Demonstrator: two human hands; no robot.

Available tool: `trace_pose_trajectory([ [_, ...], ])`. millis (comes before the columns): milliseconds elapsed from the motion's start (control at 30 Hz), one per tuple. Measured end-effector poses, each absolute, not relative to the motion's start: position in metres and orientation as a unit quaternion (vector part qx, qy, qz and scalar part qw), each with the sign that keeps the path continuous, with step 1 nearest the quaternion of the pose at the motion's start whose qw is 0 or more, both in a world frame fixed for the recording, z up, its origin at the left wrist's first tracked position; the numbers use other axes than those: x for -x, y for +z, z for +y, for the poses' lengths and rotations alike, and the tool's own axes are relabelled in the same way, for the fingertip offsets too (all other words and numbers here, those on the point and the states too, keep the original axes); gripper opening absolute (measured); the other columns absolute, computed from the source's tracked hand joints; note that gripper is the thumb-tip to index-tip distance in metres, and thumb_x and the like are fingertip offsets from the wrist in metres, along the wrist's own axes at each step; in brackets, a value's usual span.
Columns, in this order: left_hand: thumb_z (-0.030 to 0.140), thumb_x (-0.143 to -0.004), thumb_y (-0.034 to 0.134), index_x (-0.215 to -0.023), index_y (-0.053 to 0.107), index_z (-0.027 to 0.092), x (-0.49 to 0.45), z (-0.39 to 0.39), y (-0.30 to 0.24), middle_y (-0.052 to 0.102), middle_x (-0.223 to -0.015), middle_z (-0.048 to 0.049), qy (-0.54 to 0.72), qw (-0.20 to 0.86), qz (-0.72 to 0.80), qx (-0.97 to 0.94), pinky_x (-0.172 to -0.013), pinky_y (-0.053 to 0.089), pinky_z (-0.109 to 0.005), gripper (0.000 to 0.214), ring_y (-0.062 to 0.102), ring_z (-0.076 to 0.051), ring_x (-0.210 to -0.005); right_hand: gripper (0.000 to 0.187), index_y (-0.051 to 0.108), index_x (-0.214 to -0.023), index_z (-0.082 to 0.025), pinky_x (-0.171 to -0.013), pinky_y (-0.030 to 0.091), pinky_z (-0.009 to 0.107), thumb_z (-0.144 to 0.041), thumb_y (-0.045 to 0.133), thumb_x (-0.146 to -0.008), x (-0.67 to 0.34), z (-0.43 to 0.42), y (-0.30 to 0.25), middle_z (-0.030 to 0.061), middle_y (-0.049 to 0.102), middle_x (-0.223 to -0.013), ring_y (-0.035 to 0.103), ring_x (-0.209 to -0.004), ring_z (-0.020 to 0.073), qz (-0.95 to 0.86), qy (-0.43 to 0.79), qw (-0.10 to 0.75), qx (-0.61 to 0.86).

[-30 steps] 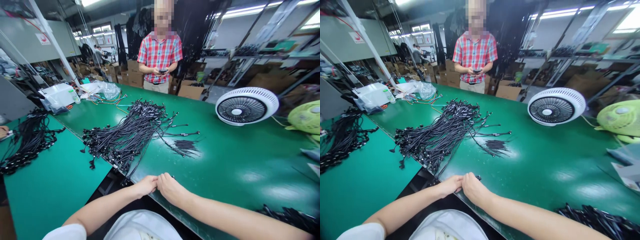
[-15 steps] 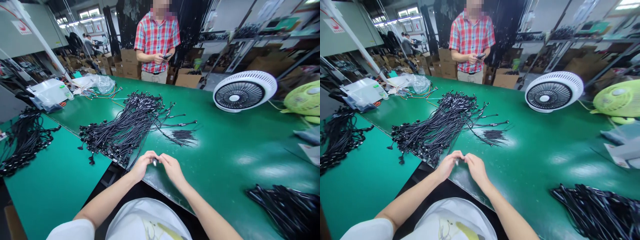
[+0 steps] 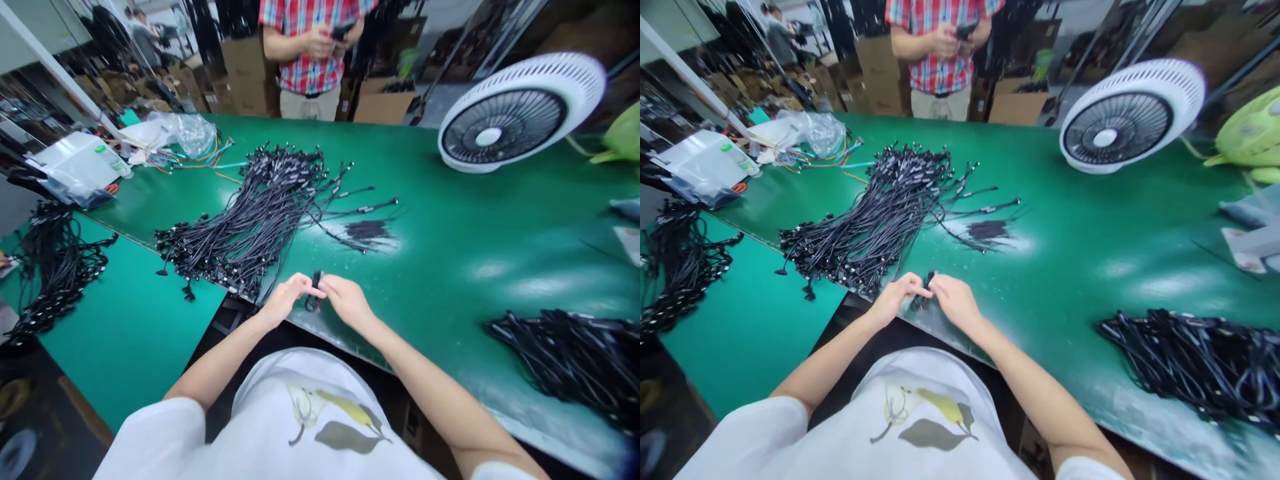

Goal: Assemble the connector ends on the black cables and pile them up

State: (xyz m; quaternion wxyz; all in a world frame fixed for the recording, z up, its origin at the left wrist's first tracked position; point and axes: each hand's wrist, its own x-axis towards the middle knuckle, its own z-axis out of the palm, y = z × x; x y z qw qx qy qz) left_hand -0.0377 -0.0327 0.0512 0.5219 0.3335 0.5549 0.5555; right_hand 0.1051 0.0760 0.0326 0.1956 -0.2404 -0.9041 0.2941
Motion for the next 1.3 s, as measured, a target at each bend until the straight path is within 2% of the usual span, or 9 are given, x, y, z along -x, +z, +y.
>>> trace_pose_trajectory([
  [100,0.045,-0.083,0.062,-0.076,0.076,0.019,0.031,-0.040,0.055,0.052,-0.089,-0.0042,0.458,0.465,0.564,-0.506,-0.086,0.040,-0.029,0.031,0.050,-0.016,-0.086,0.033,0.051,-0.068,-0.020,-0.063,0.033,0.025,-0.030,0.035,-0.095,-0.109,0.083,0.040,0.0017,0.057,-0.069,0.050,-0.065,0.0148,-0.877,0.327,0.204,0.286],
  [200,0.041,-0.086,0.058,-0.068,0.069,0.016,0.026,-0.038,0.043,0.049,-0.084,-0.0024,0.475,0.445,0.580,-0.490,-0.086,0.040,-0.029,0.033,0.051,-0.014,-0.084,0.032,0.047,-0.066,-0.020,-0.063,0.032,0.026,-0.032,0.037,-0.093,-0.113,0.077,0.049,0.0015,0.054,-0.067,0.048,-0.064,0.0146,-0.866,0.354,0.217,0.280],
  [367,0.040,-0.080,0.067,-0.101,0.060,0.017,0.019,-0.030,0.032,0.054,-0.082,0.0001,0.532,0.502,0.564,-0.383,-0.068,0.046,-0.028,0.032,0.052,-0.010,-0.066,0.036,0.047,-0.066,-0.019,-0.062,0.034,0.026,-0.039,0.037,-0.094,-0.116,0.065,0.053,0.0006,0.055,-0.066,0.048,-0.062,0.0134,-0.798,0.505,0.228,0.236],
  [467,0.040,-0.084,0.062,-0.104,0.063,0.014,0.015,-0.029,0.038,0.056,-0.078,-0.0013,0.496,0.489,0.579,-0.423,-0.066,0.047,-0.027,0.033,0.053,-0.010,-0.063,0.040,0.047,-0.065,-0.019,-0.058,0.035,0.025,-0.042,0.033,-0.095,-0.118,0.067,0.048,-0.0001,0.055,-0.062,0.048,-0.057,0.0127,-0.781,0.539,0.195,0.249],
  [733,0.049,-0.087,0.056,-0.115,0.065,0.016,0.006,-0.016,0.035,0.057,-0.073,-0.0010,0.574,0.481,0.555,-0.362,-0.065,0.044,-0.024,0.044,0.049,-0.010,-0.065,0.035,0.063,-0.097,-0.014,-0.077,0.038,0.030,-0.032,0.034,-0.096,-0.121,0.055,0.047,0.0128,0.066,-0.098,0.058,-0.091,0.0217,-0.921,0.172,0.191,0.294],
  [900,0.053,-0.087,0.054,-0.118,0.063,0.017,0.015,-0.008,0.039,0.062,-0.089,-0.0052,0.560,0.498,0.550,-0.368,-0.073,0.046,-0.026,0.049,0.054,-0.011,-0.073,0.036,0.060,-0.095,-0.015,-0.059,0.031,0.026,-0.032,0.028,-0.101,-0.123,0.059,0.034,0.0057,0.067,-0.078,0.060,-0.068,0.0158,-0.916,0.182,0.151,0.324],
  [1033,0.046,-0.087,0.058,-0.131,0.053,0.024,0.035,-0.001,0.054,0.056,-0.124,-0.0092,0.551,0.346,0.609,-0.453,-0.090,0.046,-0.031,0.049,0.057,-0.017,-0.103,0.035,0.060,-0.089,-0.016,-0.057,0.025,0.028,-0.035,0.032,-0.101,-0.134,0.068,0.021,0.0055,0.066,-0.076,0.057,-0.064,0.0144,-0.923,0.067,0.177,0.335],
  [1167,0.038,-0.089,0.058,-0.104,0.065,0.020,0.034,0.011,0.056,0.062,-0.116,-0.0095,0.516,0.293,0.599,-0.537,-0.103,0.040,-0.037,0.024,0.055,-0.021,-0.116,0.034,0.061,-0.087,-0.017,-0.055,0.025,0.029,-0.034,0.035,-0.100,-0.143,0.070,0.014,0.0040,0.064,-0.072,0.055,-0.062,0.0140,-0.928,0.043,0.194,0.316],
  [1300,0.039,-0.087,0.061,-0.088,0.056,0.018,0.005,0.023,0.043,0.062,-0.113,-0.0097,0.614,0.272,0.598,-0.437,-0.100,0.044,-0.039,0.022,0.058,-0.020,-0.112,0.029,0.062,-0.095,-0.017,-0.059,0.030,0.028,-0.031,0.038,-0.099,-0.144,0.068,0.016,0.0051,0.065,-0.079,0.058,-0.071,0.0153,-0.904,0.065,0.222,0.360],
])
